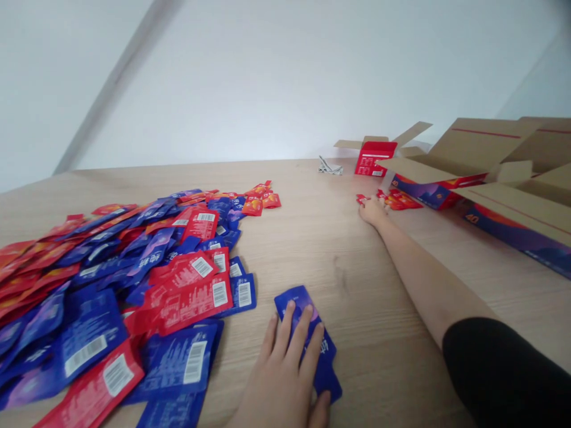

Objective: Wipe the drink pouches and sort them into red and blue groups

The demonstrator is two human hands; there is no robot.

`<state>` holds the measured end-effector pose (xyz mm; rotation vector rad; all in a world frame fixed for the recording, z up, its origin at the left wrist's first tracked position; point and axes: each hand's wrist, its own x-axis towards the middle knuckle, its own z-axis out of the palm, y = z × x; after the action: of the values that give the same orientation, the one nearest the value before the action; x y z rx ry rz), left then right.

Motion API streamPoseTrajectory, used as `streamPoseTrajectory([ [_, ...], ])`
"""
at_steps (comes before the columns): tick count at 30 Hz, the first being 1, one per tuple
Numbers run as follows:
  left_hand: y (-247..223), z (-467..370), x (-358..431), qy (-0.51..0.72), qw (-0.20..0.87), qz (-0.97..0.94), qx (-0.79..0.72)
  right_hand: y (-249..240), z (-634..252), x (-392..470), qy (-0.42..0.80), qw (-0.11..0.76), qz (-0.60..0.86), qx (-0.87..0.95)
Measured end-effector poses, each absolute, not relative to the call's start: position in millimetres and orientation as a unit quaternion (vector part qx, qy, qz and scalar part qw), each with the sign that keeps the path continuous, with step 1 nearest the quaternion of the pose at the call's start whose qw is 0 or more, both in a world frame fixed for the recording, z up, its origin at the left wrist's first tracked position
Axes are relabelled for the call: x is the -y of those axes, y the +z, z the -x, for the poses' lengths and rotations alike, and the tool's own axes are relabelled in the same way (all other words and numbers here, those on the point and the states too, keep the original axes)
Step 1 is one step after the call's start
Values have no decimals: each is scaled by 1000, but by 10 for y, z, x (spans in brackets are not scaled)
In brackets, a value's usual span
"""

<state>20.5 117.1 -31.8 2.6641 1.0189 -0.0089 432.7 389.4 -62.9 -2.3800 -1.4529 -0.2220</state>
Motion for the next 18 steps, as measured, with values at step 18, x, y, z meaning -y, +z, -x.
streamPoseTrajectory([
  [18, -518, -146, -1212, 33, 10, -949, -312, -619, -4514, -4105, -114, 190, 858, 464],
])
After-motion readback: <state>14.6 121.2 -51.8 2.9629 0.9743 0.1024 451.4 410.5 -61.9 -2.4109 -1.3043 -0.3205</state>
